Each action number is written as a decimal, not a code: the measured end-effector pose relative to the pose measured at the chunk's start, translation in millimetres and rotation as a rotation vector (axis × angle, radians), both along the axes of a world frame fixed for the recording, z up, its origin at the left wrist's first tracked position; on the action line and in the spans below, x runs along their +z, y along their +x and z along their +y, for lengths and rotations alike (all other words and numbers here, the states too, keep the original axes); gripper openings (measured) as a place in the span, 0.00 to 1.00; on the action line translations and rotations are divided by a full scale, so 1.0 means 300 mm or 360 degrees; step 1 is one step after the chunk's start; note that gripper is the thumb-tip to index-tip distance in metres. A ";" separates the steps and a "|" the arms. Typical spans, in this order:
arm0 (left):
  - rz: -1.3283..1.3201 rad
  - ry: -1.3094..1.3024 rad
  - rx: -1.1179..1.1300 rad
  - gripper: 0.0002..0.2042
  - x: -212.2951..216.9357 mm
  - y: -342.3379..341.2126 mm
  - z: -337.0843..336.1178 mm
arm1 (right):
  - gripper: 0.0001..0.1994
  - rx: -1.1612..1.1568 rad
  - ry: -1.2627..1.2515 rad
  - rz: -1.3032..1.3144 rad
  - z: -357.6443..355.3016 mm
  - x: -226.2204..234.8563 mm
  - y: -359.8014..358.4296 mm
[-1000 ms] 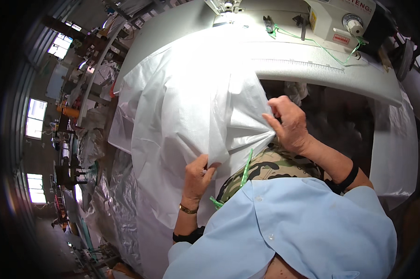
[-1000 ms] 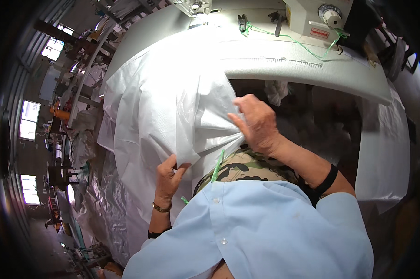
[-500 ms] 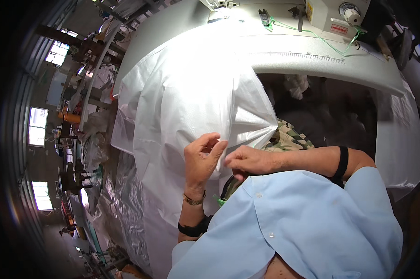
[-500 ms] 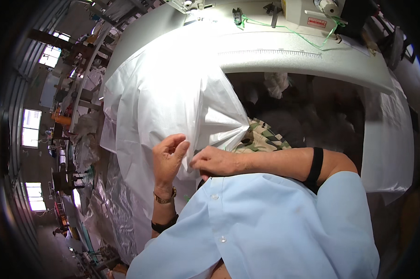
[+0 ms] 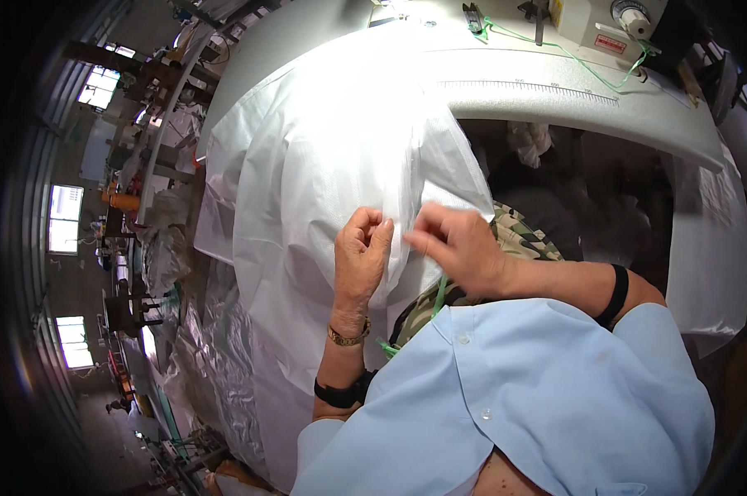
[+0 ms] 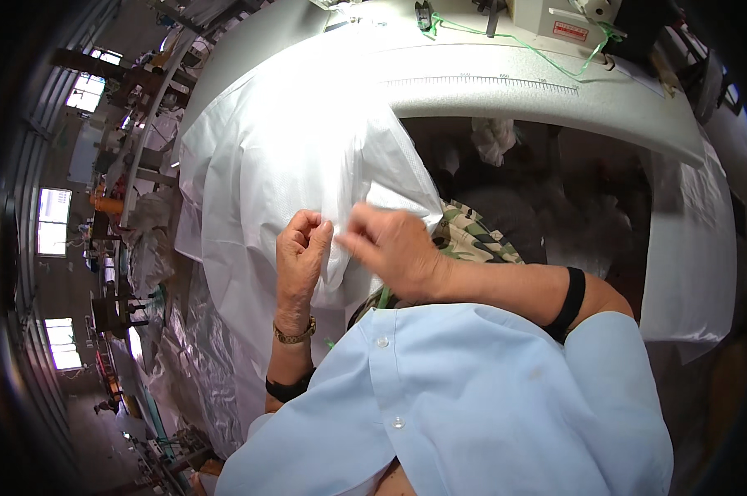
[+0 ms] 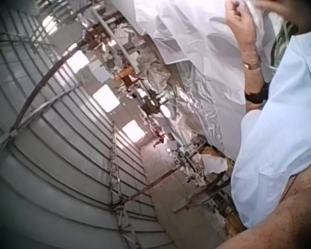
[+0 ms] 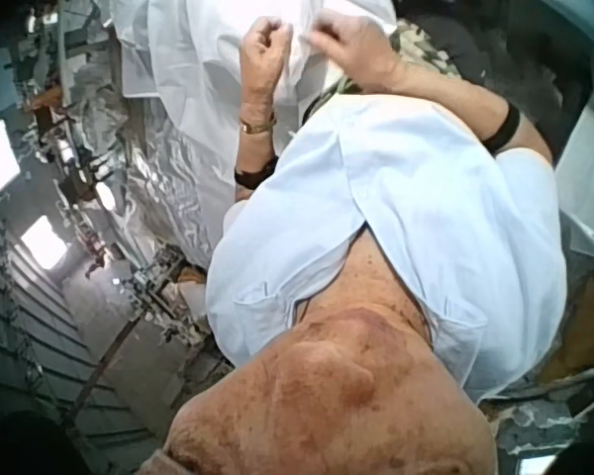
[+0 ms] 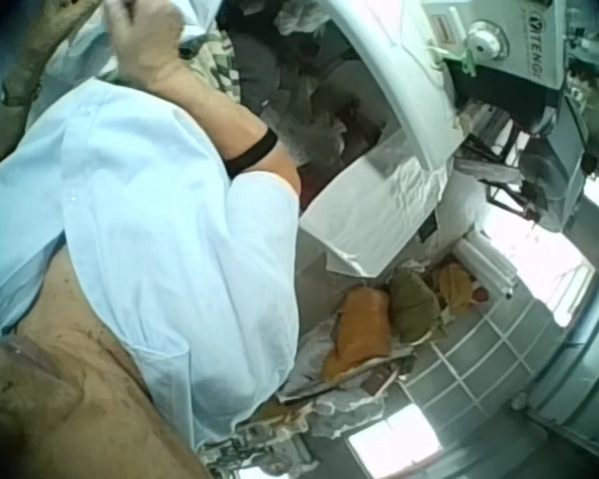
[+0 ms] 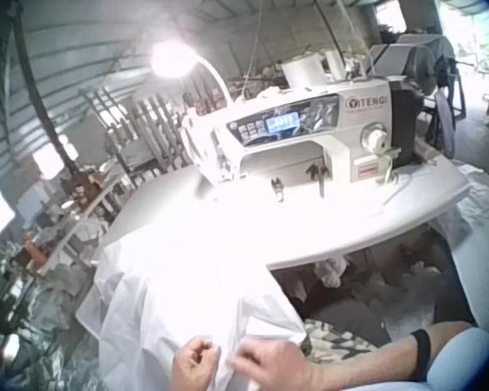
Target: Sewing large white plastic sheets together using an industrial sewing machine.
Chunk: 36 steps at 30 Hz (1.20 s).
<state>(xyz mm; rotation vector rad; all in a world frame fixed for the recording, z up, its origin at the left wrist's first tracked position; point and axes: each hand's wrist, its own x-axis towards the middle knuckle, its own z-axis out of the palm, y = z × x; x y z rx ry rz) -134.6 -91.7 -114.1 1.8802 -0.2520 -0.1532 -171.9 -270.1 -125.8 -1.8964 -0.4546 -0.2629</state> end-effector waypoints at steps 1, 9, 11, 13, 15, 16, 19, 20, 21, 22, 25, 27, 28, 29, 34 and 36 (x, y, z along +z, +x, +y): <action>0.0030 -0.0025 0.0014 0.05 -0.001 -0.001 -0.002 | 0.14 -0.0069 0.0165 0.0318 -0.016 -0.008 0.021; 0.0215 -0.0184 0.0040 0.04 0.013 -0.004 -0.004 | 0.13 0.0166 0.0641 0.1020 0.005 -0.024 0.019; 0.0166 -0.0074 0.0011 0.04 0.010 0.000 0.006 | 0.13 0.0154 0.0588 0.0858 0.006 -0.006 0.018; 0.0108 -0.0137 0.0025 0.04 0.008 -0.001 -0.006 | 0.10 0.0072 0.0318 0.0531 0.008 0.027 0.010; 0.0046 -0.0199 0.0030 0.05 0.019 -0.003 -0.021 | 0.09 0.0028 0.0111 0.0359 0.017 0.022 0.007; 0.0118 -0.0216 0.0042 0.06 0.028 -0.004 -0.029 | 0.08 -0.0016 -0.0096 0.0177 0.019 0.018 0.009; 0.0280 -0.0270 0.0056 0.06 0.011 0.007 -0.024 | 0.07 -0.0031 -0.0281 -0.0100 0.028 0.002 0.017; 0.0364 -0.0307 0.0058 0.06 0.004 0.014 -0.022 | 0.08 -0.0022 -0.0401 -0.0275 0.028 0.002 0.021; 0.0369 -0.0308 0.0055 0.06 0.007 0.015 -0.033 | 0.08 -0.0025 -0.0403 -0.0270 0.023 0.001 0.025; 0.0405 -0.0377 0.0054 0.07 0.014 0.014 -0.052 | 0.08 0.0104 -0.0442 -0.0375 0.014 0.000 0.032; 0.0357 -0.0458 0.0061 0.07 -0.016 0.023 -0.051 | 0.07 0.0158 -0.0394 -0.0527 -0.032 0.001 0.049; 0.0270 -0.0474 0.0063 0.07 -0.027 0.026 -0.048 | 0.09 -0.0125 -0.0075 -0.0526 -0.087 0.004 0.061; 0.0252 -0.0456 0.0124 0.06 -0.022 0.026 -0.048 | 0.12 -0.0393 -0.0053 -0.0439 -0.130 -0.016 0.070; 0.0235 -0.0437 0.0187 0.06 -0.016 0.024 -0.047 | 0.13 -0.0628 -0.0205 -0.0349 -0.171 -0.031 0.084; -0.0056 -0.0041 0.0205 0.05 0.076 0.013 -0.033 | 0.12 -0.0612 0.0025 0.0243 -0.242 -0.211 0.090; -0.0205 0.0133 0.0189 0.05 0.115 0.013 -0.041 | 0.12 -0.0309 0.0113 0.0625 -0.243 -0.216 0.081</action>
